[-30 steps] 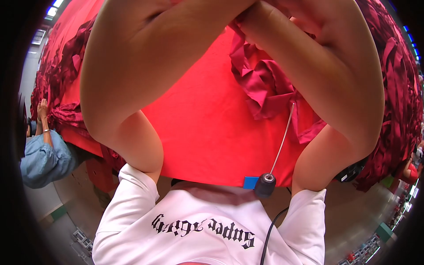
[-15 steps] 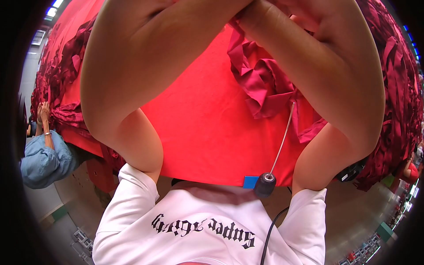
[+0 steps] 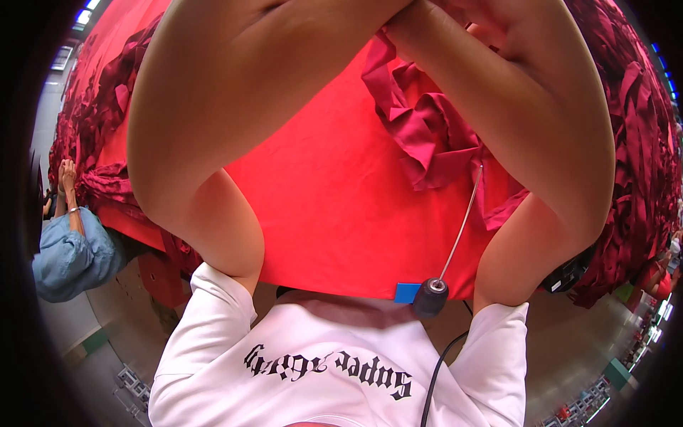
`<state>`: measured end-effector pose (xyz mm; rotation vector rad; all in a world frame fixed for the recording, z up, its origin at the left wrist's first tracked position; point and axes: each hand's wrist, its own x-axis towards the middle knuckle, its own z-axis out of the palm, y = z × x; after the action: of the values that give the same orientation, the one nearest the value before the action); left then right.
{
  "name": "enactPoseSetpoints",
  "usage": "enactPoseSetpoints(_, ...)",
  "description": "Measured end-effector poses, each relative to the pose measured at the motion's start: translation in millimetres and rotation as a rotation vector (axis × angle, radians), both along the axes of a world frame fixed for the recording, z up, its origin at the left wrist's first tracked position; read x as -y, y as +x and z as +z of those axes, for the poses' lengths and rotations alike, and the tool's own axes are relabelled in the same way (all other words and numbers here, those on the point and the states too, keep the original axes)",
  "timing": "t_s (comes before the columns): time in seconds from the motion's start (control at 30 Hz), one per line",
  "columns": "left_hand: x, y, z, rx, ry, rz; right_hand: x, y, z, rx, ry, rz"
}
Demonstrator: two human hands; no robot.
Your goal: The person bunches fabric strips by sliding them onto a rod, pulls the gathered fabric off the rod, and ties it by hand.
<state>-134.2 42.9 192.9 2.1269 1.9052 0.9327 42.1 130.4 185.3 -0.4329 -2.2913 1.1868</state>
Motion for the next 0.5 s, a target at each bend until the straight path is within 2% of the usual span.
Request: enactPoseSetpoints(0.5, 2, -4, 0, 0.008, -0.024, 0.018, 7, -14, 6, 0.044, 0.071, -0.033)
